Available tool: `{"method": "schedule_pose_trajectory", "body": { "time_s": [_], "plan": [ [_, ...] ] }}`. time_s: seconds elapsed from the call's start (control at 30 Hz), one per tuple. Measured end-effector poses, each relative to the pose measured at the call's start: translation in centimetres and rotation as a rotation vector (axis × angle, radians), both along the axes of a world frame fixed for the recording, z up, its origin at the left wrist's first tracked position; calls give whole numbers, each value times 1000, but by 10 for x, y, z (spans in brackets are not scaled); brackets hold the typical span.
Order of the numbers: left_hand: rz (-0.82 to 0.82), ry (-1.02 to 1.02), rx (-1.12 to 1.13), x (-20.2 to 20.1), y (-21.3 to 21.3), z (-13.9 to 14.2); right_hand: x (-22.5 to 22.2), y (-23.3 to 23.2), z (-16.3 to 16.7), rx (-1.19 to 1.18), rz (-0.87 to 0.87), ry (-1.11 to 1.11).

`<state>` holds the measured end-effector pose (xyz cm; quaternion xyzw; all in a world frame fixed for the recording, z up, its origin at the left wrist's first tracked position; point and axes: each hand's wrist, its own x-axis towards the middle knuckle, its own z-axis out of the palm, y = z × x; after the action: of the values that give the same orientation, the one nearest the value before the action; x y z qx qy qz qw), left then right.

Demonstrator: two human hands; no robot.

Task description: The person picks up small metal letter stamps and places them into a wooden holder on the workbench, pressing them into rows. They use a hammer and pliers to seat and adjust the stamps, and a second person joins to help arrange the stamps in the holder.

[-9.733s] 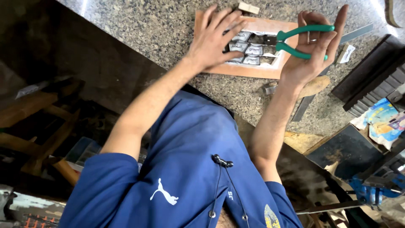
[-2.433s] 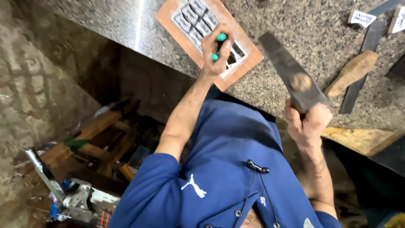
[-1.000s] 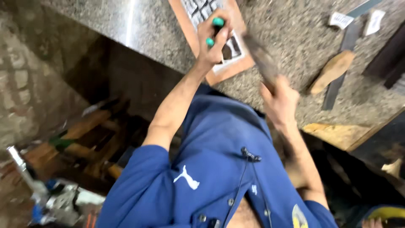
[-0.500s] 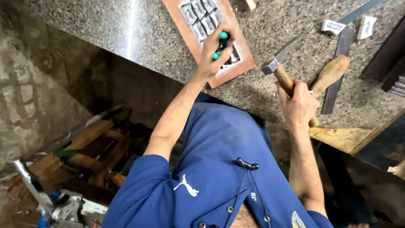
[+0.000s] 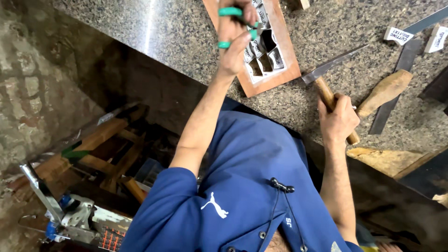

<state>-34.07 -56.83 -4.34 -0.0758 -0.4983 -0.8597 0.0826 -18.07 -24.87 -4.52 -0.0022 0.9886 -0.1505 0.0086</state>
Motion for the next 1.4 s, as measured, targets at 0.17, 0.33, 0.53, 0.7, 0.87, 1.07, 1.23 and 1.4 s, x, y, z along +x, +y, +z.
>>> {"method": "schedule_pose_trajectory", "body": {
  "time_s": [0.17,0.33,0.53,0.7,0.87,1.07,1.23,1.4],
  "plan": [
    [-76,102,-35,-9,8,-8,0,0,3,-7,-24,-51],
    [-125,-4,20,-5,9,-9,0,0,4,-2,-9,-62],
    [-222,-14,-47,-8,4,3,1,3,-2,12,-16,-64],
    [-170,-30,16,-6,-9,12,-6,-4,12,34,-47,-101],
    [-139,-143,-29,8,-14,27,-35,-43,61,-61,76,6],
    [-425,-134,-194,44,7,48,-89,-110,89,-581,310,-146],
    [-258,88,-743,54,14,38,-104,-131,75,-860,351,-273],
    [189,-433,-943,35,-1,5,-118,-108,60,-1473,45,-363]
  ]
}}
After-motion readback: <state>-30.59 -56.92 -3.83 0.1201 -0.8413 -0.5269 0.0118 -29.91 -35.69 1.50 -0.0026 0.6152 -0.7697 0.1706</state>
